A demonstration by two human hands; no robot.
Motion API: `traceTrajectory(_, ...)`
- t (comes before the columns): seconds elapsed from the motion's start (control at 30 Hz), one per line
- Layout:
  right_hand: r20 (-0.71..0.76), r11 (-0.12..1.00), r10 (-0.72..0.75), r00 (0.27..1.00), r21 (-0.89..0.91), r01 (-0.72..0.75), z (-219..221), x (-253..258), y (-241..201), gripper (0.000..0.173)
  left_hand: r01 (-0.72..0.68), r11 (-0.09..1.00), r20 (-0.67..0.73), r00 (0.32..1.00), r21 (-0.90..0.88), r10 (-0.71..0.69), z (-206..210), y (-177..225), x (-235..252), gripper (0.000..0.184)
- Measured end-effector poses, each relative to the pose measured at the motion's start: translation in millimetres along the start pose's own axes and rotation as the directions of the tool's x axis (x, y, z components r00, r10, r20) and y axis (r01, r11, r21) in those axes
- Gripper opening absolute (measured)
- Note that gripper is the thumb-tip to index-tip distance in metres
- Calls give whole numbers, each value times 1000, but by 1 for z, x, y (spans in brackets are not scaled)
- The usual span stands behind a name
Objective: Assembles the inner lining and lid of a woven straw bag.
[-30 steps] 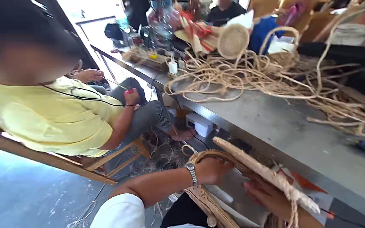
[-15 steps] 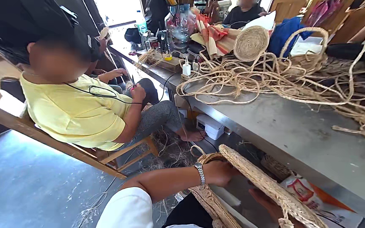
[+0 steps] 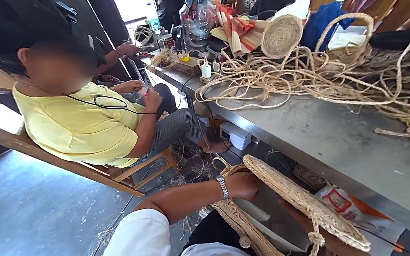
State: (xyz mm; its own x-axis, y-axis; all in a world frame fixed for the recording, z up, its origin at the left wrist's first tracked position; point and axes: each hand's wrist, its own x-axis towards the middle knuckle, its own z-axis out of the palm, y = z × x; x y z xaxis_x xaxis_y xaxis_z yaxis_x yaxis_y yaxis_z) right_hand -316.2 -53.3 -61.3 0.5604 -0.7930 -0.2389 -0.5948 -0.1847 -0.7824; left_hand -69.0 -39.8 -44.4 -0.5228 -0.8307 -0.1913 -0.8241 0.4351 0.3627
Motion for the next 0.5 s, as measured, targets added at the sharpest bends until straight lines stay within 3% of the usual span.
traceTrajectory(0.13, 93, 989, 43, 995, 140, -56, -14, 0, -10, 50, -38, 984, -50, 998, -175, 30, -13, 1, 5, 42)
traceTrajectory(0.27, 173, 945, 155, 973, 260, -197, -45, -3, -19, 57, 36, 927, 56, 998, -373, -16, -13, -5, 18, 51)
traceTrajectory(0.5, 211, 935, 120, 970, 304, -182, -65, -6, -14, 69, 14, 942, 142, 989, -335, 36, -16, -6, 25, 59)
